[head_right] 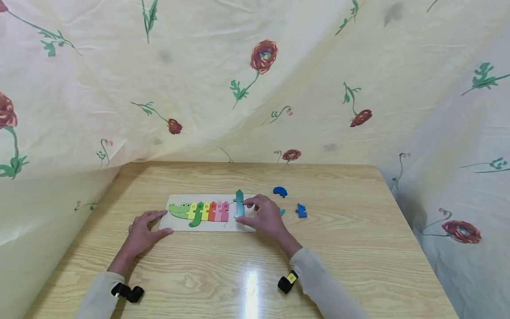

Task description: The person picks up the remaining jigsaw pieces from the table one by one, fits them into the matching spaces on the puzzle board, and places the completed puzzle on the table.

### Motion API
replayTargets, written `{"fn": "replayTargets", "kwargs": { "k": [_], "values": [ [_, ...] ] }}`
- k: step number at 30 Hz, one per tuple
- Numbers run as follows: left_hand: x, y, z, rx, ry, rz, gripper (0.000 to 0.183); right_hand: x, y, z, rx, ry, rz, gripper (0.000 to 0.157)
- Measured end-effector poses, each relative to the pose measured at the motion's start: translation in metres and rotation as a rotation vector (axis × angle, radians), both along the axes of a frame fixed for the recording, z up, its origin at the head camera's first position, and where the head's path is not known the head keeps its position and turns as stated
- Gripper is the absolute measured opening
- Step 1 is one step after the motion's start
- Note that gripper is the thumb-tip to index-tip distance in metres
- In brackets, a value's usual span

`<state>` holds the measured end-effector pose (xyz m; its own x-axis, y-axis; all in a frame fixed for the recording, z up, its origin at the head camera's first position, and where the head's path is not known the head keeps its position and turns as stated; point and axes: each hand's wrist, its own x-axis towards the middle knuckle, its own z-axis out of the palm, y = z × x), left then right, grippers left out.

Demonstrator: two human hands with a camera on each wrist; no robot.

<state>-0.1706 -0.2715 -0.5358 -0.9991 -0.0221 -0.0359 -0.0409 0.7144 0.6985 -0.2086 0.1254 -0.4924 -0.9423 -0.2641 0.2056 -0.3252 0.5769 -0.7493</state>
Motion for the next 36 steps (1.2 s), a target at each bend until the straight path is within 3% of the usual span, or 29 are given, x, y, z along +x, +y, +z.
{"fn": "replayTargets", "kwargs": {
  "k": [36],
  "values": [
    [0.002,0.001,0.002,-0.006,-0.010,0.005,0.077,0.010,-0.032,-0.014,0.068,-0.067,-0.042,0.041]
  ]
}}
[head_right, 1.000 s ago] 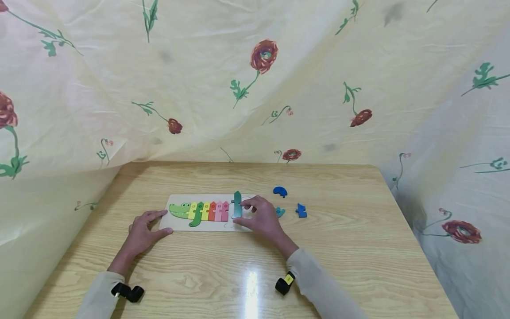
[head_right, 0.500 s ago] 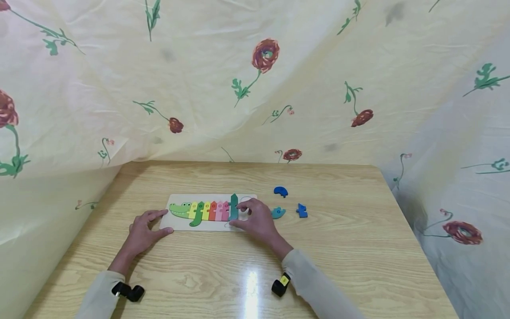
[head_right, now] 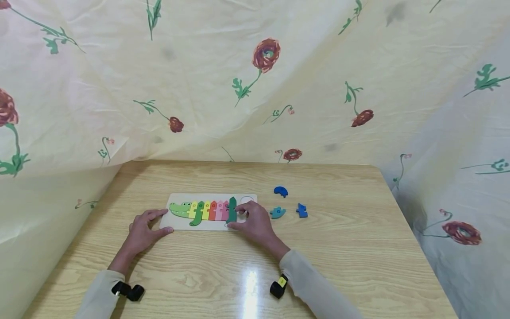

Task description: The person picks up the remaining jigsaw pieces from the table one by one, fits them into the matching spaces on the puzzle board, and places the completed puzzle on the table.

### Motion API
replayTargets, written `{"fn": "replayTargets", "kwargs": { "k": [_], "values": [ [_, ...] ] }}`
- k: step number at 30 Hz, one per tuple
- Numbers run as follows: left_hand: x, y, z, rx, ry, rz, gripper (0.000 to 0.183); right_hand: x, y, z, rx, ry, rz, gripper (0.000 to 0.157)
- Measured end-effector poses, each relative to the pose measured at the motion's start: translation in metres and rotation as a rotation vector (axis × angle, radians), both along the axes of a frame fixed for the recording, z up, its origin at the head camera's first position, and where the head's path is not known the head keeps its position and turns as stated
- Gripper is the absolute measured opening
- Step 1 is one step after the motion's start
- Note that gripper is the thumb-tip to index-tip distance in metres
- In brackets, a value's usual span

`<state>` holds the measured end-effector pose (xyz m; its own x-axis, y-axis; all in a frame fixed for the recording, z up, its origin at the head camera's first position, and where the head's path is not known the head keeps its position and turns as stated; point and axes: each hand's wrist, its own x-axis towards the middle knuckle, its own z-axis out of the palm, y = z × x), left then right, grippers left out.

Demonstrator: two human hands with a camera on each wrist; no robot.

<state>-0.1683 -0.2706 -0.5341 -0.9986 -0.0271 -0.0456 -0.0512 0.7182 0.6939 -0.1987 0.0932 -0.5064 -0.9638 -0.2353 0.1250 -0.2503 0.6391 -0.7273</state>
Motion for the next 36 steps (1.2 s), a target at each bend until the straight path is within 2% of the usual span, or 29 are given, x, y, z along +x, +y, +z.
{"fn": "replayTargets", "kwargs": {
  "k": [21,36],
  "values": [
    [0.000,0.000,0.003,0.000,-0.001,-0.005,0.078,-0.007,-0.002,-0.014,0.016,-0.020,0.002,0.044],
    [0.000,0.000,0.003,0.002,-0.003,0.001,0.076,-0.009,-0.003,-0.017,0.034,-0.011,0.013,0.044]
  ]
}}
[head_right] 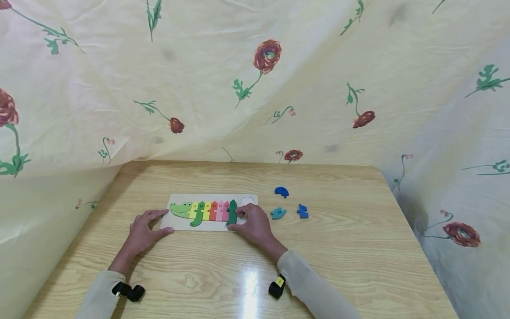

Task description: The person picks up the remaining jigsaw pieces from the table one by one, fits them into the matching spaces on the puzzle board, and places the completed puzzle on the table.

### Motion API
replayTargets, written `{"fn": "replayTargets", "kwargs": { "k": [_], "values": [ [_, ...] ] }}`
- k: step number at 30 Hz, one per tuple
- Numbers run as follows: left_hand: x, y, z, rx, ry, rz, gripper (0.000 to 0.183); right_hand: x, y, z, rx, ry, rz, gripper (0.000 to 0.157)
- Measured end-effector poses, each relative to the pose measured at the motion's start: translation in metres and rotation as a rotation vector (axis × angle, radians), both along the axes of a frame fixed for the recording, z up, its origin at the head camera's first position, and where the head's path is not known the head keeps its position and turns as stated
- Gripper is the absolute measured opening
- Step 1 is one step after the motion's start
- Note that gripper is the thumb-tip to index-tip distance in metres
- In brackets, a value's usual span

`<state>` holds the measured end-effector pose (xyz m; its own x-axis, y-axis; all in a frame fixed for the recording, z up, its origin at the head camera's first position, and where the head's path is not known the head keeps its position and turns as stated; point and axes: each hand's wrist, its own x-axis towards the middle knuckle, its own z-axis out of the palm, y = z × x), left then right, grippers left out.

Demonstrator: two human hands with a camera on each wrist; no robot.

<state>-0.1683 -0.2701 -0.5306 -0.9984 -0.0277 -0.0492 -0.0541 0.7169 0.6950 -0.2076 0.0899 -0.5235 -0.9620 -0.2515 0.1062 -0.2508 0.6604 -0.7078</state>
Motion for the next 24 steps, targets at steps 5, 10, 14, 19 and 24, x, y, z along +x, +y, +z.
{"fn": "replayTargets", "kwargs": {
  "k": [5,10,14,19,24],
  "values": [
    [0.0006,0.0009,0.0009,-0.001,0.002,0.002,0.076,0.0007,-0.0004,0.0002,0.002,0.013,0.003,0.044],
    [0.0013,0.0009,0.0013,0.000,0.004,0.001,0.076,0.0010,-0.0008,0.0003,0.018,0.002,0.005,0.043],
    [0.0014,0.0004,0.0010,-0.004,0.003,0.001,0.076,0.0011,-0.0012,0.0010,0.026,-0.009,0.003,0.044],
    [0.0007,0.0002,-0.0005,-0.006,-0.001,0.004,0.076,0.0014,-0.0012,0.0016,0.023,-0.016,0.001,0.044],
    [0.0000,0.0005,-0.0013,-0.004,-0.006,0.006,0.076,0.0017,-0.0012,0.0029,0.020,-0.026,0.000,0.044]
  ]
}}
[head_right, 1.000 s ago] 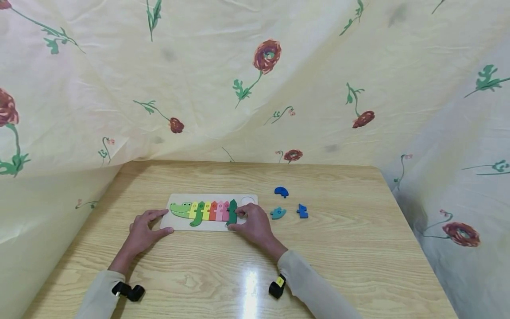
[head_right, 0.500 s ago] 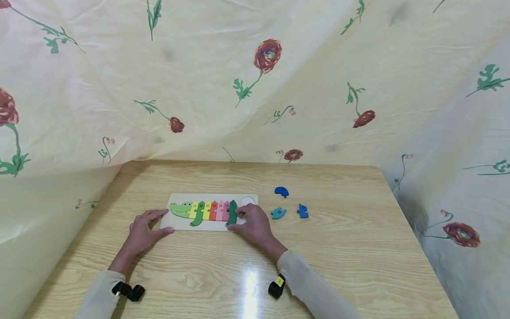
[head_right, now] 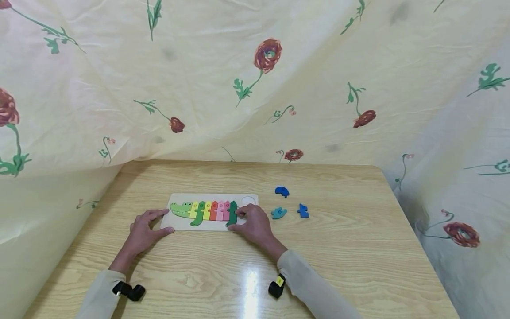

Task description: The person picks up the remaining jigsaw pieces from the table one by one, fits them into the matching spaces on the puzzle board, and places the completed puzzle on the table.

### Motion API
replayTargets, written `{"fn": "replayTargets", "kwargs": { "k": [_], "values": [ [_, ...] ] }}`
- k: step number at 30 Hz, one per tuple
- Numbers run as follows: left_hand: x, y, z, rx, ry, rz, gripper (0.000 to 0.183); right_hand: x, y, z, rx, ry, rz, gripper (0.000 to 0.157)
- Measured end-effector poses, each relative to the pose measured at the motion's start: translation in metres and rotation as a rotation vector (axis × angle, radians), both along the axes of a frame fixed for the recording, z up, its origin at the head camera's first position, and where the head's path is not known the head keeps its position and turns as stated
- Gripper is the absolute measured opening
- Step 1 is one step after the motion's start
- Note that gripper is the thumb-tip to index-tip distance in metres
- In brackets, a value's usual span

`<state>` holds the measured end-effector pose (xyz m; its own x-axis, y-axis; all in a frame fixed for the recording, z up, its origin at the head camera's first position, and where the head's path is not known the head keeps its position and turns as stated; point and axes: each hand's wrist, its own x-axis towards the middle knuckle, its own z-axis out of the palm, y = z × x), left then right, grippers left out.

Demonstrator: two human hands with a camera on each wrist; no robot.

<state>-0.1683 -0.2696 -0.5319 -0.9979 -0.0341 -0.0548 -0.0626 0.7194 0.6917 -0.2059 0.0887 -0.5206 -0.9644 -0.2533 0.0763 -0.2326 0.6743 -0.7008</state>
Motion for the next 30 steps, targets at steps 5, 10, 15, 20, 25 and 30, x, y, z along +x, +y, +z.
{"fn": "replayTargets", "kwargs": {
  "k": [5,10,15,20,25,30],
  "values": [
    [-0.0008,0.0004,-0.0005,0.001,-0.005,0.003,0.076,0.0006,-0.0004,0.0016,0.012,-0.026,-0.006,0.044],
    [-0.0014,0.0001,-0.0010,0.000,0.002,0.003,0.076,0.0006,-0.0006,0.0022,0.027,-0.037,-0.013,0.045],
    [-0.0012,-0.0007,-0.0014,0.000,0.010,-0.001,0.076,-0.0001,-0.0010,0.0026,0.038,-0.039,-0.012,0.046],
    [-0.0007,-0.0010,-0.0007,0.002,0.010,-0.003,0.077,-0.0004,-0.0011,0.0023,0.041,-0.039,-0.003,0.046],
    [-0.0002,-0.0009,-0.0001,0.003,0.017,-0.007,0.077,-0.0009,-0.0005,0.0012,0.049,-0.035,0.002,0.045],
    [-0.0002,-0.0017,-0.0001,0.008,0.025,-0.011,0.077,-0.0012,-0.0003,0.0007,0.045,-0.048,0.000,0.044]
  ]
}}
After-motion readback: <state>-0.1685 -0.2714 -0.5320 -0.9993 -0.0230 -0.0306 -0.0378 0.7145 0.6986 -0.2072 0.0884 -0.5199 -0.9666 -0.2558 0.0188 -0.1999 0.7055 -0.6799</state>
